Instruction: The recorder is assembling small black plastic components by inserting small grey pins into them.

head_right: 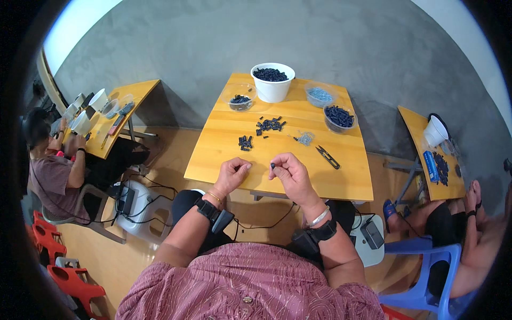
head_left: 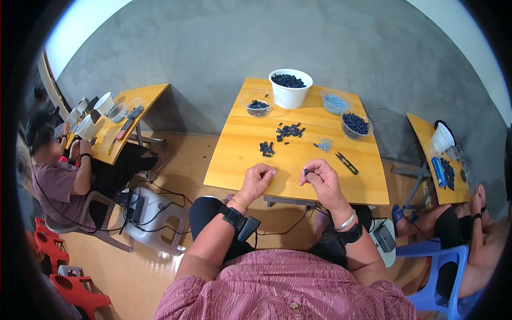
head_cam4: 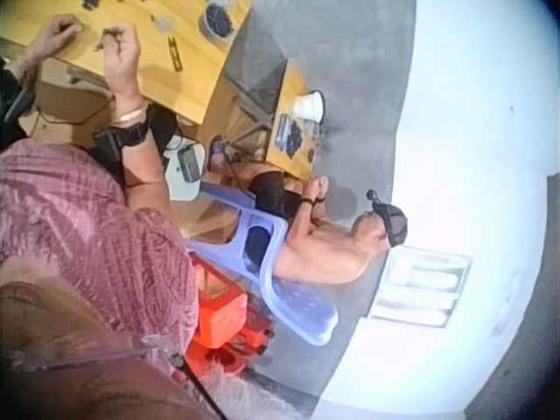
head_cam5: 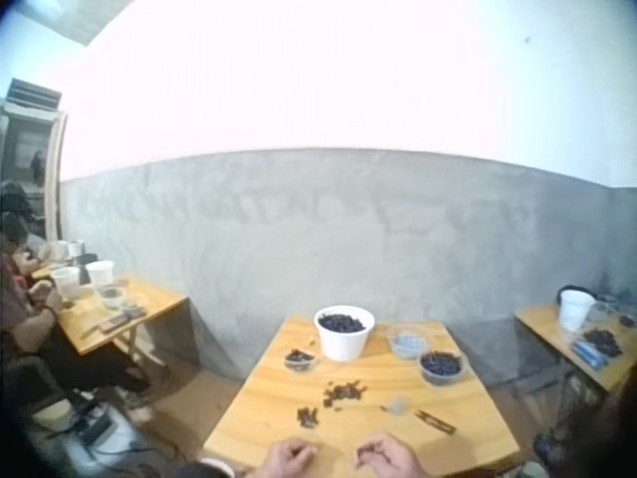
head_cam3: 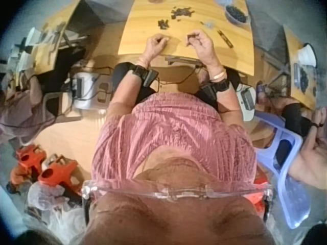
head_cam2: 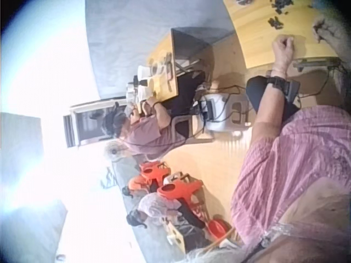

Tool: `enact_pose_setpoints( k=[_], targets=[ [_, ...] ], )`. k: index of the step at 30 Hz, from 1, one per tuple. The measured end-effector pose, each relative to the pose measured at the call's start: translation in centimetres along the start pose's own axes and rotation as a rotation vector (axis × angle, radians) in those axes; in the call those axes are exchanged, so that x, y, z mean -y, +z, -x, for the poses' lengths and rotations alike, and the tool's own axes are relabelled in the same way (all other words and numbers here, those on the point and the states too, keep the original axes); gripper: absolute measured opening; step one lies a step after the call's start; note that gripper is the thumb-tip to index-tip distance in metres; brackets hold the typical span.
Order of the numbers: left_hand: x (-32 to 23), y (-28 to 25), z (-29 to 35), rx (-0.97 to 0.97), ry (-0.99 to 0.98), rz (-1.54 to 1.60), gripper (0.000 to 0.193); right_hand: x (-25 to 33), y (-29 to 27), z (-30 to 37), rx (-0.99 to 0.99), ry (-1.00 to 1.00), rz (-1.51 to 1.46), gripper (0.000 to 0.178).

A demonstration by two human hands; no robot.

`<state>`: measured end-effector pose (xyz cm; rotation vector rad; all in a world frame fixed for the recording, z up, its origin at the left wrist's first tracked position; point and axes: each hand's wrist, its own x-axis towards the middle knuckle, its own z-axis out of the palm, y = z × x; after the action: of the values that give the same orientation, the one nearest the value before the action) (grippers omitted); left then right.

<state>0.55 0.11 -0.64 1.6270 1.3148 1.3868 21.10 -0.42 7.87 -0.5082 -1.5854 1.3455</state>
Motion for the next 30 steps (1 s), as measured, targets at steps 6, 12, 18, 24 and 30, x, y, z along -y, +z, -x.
enact_pose_setpoints(
  k=[6, 12, 18, 24, 30],
  targets=[
    [-2.9, 0.4, 0.9, 0.011, -0.019, 0.067, 0.011, 1.9, 0.3, 2.0, 0.015, -0.042, -0.054, 0.008],
    [-8.3, 0.7, 2.0, 0.061, 0.013, 0.215, 0.013, 3.6, 0.6, 2.8, -0.011, -0.02, -0.041, 0.011],
    [-11.6, 0.8, 2.3, 0.224, -0.015, 0.433, 0.016, 5.2, 0.9, 2.9, -0.062, -0.179, 0.491, 0.01],
    [-12.1, 1.5, 2.1, 0.311, -0.114, 0.419, 0.014, 4.1, 0.6, 2.5, -0.035, -0.326, 0.657, 0.015],
    [-9.8, 1.4, 2.0, 0.281, -0.155, 0.442, 0.009, 2.6, 0.9, 2.5, -0.002, -0.321, 0.685, 0.016]
  ],
)
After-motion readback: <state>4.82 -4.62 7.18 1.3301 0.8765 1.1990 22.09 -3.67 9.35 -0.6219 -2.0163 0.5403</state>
